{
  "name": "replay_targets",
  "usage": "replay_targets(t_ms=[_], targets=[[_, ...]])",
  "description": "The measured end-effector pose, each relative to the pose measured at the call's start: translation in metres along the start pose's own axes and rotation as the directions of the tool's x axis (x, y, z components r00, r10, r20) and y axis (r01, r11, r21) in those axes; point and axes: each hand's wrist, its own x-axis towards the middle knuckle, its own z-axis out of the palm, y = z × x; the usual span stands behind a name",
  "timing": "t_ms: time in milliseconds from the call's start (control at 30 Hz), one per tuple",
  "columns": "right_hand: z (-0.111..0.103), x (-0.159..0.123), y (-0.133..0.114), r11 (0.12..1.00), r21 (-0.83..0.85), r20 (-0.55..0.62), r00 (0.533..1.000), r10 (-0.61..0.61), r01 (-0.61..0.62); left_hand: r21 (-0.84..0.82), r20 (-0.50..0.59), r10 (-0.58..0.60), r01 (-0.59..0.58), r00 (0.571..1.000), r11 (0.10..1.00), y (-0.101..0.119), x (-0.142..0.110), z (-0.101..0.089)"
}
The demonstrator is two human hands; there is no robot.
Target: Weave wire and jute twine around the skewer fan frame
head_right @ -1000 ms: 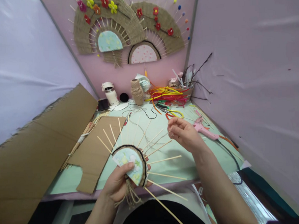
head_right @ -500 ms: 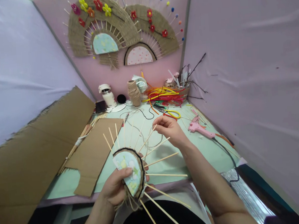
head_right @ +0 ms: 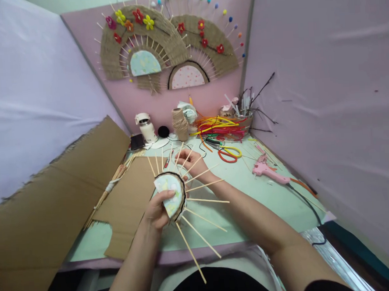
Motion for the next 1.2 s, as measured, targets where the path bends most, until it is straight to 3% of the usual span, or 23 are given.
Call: replay_targets(t_ms=[167, 333, 533, 700, 867, 1200], targets=[[-0.010, 0.002, 0.023, 0.998, -0.009, -0.055, 0.997, 0.062, -0.063, 0.064, 0.044, 0.010, -0.013, 0.999, 0.998, -0.002, 0.003, -0.011], [-0.016, 0.003, 0.026, 0.998, 0.021, -0.073, 0.995, 0.064, -0.063, 0.109, 0.054, 0.018, -0.023, 0.998, 0.994, -0.006, 0.001, -0.014], [-0.024, 0.004, 0.018, 0.989, 0.113, -0.061, 0.993, 0.106, -0.098, 0.105, 0.012, 0.019, -0.020, 1.000, 0.994, -0.008, 0.003, -0.021], [-0.044, 0.006, 0.006, 0.949, 0.252, 0.090, 0.981, 0.170, -0.188, 0.060, 0.066, 0.031, -0.035, 0.997, 0.998, -0.006, 0.003, -0.022], [-0.068, 0.004, -0.011, 0.904, 0.372, 0.181, 0.971, 0.153, -0.212, 0.000, 0.077, -0.010, 0.010, 0.997, 1.000, -0.002, 0.001, -0.019], [-0.075, 0.002, -0.024, 0.887, 0.452, 0.091, 0.994, 0.058, -0.093, -0.010, 0.086, -0.123, 0.124, 0.989, 0.992, -0.002, 0.003, -0.017]])
